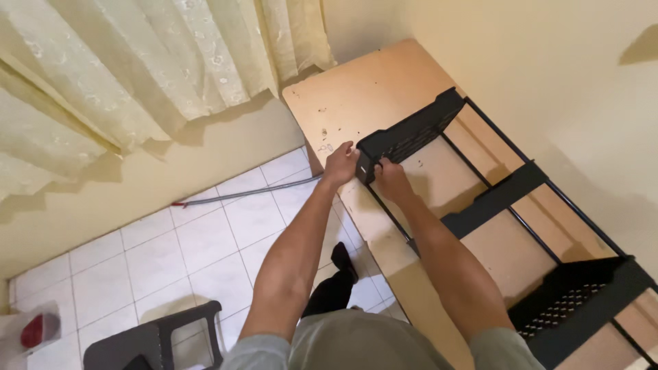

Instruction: The person disassembles a black three-tier rolling shelf on a wooden table. They remove the top tray, detach the side panels, and pull out the connecting rods, leaving the components separated on the table.

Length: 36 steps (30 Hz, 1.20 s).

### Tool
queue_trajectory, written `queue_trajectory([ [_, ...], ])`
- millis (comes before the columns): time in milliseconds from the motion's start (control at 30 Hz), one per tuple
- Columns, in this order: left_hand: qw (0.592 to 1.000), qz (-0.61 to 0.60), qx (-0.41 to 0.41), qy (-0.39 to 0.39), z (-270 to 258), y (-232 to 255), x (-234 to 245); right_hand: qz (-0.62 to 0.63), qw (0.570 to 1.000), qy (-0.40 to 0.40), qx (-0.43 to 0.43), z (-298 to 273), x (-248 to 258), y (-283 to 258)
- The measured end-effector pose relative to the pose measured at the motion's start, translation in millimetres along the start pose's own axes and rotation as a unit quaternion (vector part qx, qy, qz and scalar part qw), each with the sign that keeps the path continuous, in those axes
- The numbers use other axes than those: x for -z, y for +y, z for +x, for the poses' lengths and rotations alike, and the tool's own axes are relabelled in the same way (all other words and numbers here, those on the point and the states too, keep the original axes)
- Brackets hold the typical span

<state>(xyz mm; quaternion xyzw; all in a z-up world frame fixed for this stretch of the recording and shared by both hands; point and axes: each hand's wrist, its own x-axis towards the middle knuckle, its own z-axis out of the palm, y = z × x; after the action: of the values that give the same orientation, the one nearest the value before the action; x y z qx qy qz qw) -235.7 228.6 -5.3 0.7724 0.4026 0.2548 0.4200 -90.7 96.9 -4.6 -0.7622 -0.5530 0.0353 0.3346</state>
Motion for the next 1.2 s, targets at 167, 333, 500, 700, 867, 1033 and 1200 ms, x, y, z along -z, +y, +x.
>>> queue_trajectory([
  [167,1.0,0.007,0.015,0.012,-5.4,-23.9,0.8,0.037,0.999,-0.003,0.005,-14.5,7.7,-2.2],
  [333,0.998,-0.016,0.053,-0.007,8.7,-5.5,2.2,0.012,1.0,0.009,0.014,-2.2,19.9,-21.7],
  [500,0.998,-0.054,0.021,0.028,9.3,12.0,-17.5,0.003,0.997,-0.031,-0.077,-2.6,22.5,-29.9],
  [700,0.997,-0.065,0.051,0.011,21.5,35.3,-20.3,-0.028,0.993,-0.062,-0.101,6.9,28.5,-46.1],
  [867,0.997,-0.04,0.054,0.035,34.0,43.3,-27.0,-0.052,0.987,-0.094,-0.117,5.3,41.4,-70.0],
  [1033,0.996,-0.058,0.062,0.036,39.6,28.9,-36.9,-0.1,0.966,-0.133,-0.198,5.0,51.2,-91.7],
  [1200,0.996,-0.075,-0.011,0.049,45.1,23.5,-40.1,-0.114,0.953,-0.157,-0.233,9.2,56.5,-100.7],
])
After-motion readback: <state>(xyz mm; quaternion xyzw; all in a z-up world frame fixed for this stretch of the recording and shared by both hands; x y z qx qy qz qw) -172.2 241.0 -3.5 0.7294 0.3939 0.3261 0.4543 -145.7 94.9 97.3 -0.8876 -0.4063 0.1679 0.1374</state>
